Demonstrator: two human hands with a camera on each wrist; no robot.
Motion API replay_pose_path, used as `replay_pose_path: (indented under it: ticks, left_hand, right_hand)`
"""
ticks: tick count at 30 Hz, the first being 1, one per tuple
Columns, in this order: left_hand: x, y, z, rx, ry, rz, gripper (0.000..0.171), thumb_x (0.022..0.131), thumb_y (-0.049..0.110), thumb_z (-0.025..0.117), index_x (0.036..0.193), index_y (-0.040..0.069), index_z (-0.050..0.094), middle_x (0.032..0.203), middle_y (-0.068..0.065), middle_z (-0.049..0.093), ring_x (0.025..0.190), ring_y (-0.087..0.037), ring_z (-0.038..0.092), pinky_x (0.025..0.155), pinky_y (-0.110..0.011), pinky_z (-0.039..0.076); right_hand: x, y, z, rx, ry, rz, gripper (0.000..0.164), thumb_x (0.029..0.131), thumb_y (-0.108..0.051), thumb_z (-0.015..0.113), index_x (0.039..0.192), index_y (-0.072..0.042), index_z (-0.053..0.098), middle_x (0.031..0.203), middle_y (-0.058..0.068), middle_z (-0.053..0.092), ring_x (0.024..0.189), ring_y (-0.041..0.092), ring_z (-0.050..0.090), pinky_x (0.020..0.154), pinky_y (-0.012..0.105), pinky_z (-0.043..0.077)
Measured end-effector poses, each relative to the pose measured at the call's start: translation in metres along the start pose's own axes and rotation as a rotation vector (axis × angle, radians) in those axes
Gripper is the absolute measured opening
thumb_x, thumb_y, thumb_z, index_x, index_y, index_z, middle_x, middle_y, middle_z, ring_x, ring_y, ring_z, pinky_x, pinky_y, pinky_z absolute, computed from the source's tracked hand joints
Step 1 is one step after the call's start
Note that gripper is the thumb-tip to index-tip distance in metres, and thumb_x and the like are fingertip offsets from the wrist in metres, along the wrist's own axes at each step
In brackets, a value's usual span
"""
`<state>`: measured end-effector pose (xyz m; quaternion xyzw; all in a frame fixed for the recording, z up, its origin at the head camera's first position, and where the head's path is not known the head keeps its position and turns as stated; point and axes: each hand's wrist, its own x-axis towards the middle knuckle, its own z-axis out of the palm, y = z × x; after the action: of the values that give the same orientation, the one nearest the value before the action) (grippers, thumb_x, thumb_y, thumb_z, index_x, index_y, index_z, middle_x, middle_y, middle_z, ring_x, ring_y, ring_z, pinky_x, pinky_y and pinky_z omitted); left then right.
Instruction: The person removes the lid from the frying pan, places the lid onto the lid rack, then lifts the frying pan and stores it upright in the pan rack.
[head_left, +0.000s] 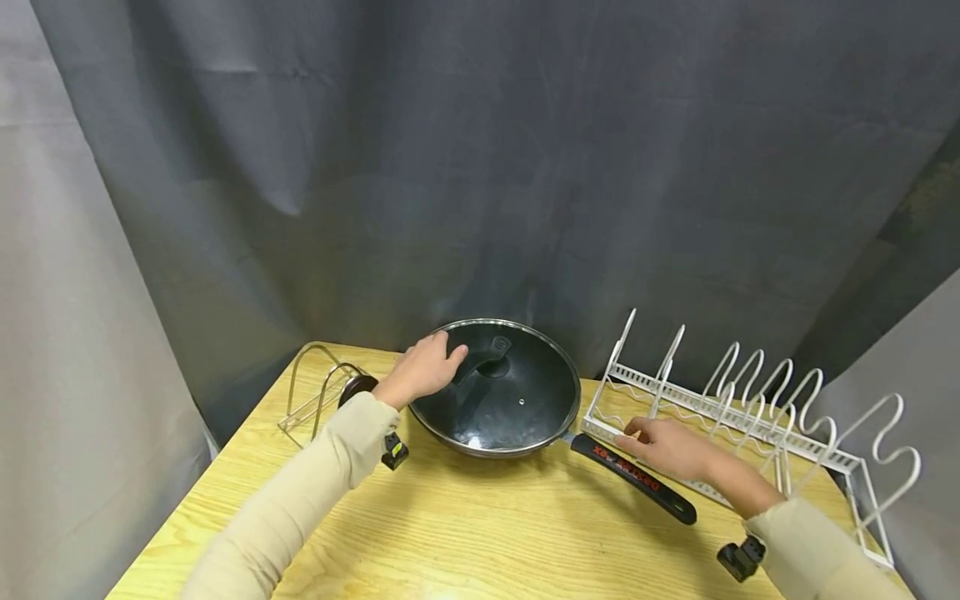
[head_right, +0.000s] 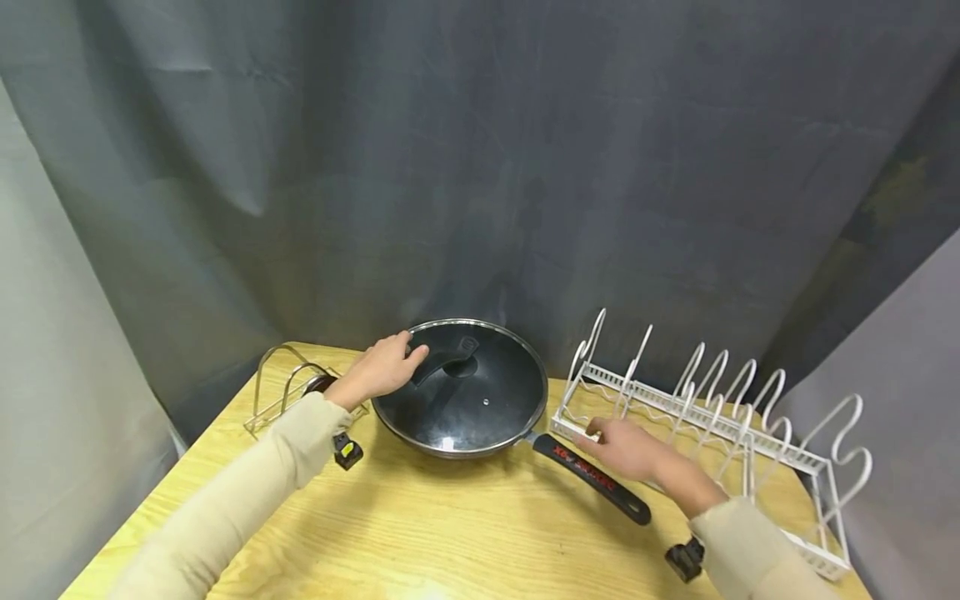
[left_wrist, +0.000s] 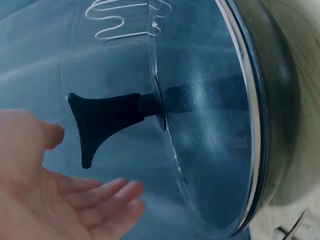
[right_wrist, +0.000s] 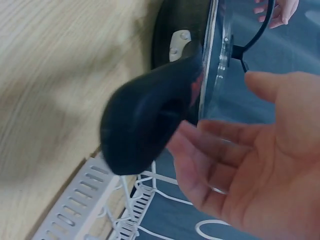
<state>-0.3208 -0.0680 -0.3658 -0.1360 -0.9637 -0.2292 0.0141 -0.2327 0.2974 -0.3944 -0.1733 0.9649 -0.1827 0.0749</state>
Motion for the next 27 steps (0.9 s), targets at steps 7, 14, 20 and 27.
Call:
replay_pose_path:
  ticks: [7,14,20,27]
  left_hand:
    - [0.01,0.0,0.008,-0.172,-0.056,0.012,0.053,0.1,0.039,0.04,0.129,-0.004,0.05,0.122,-0.019,0.058,0.114,-0.033,0.054,0.093,-0.045,0.044]
    - [0.02,0.001,0.015,-0.5,-0.158,0.015,0.039,0.101,0.032,0.044,0.113,-0.002,0.057,0.102,-0.017,0.064,0.09,-0.027,0.064,0.072,-0.033,0.054]
    - [0.029,0.002,0.019,-0.793,-0.263,-0.039,0.036,0.102,0.028,0.042,0.108,-0.005,0.053,0.102,-0.026,0.062,0.085,-0.03,0.068,0.064,-0.033,0.056]
    - [0.039,0.003,0.026,-0.969,-0.348,-0.14,0.039,0.103,0.03,0.039,0.118,-0.005,0.047,0.107,-0.025,0.059,0.068,-0.016,0.068,0.053,-0.025,0.054]
  right_hand:
    - [-0.004,0.01,0.009,0.158,-0.184,-0.056,0.034,0.099,-0.035,0.048,0.106,-0.004,0.062,0.086,0.0,0.061,0.073,0.015,0.057,0.063,0.035,0.046]
    - [-0.004,0.019,0.016,0.405,-0.313,-0.083,0.026,0.102,-0.026,0.043,0.099,-0.002,0.054,0.08,0.007,0.059,0.064,0.034,0.062,0.052,0.037,0.052]
    - [-0.003,0.028,0.025,0.512,-0.328,-0.046,0.025,0.103,-0.025,0.042,0.099,-0.002,0.051,0.088,0.014,0.059,0.067,0.036,0.063,0.049,0.049,0.052]
    - [-0.004,0.035,0.03,0.662,-0.33,-0.023,0.028,0.102,-0.026,0.043,0.099,0.001,0.049,0.094,0.02,0.057,0.065,0.036,0.064,0.049,0.049,0.053]
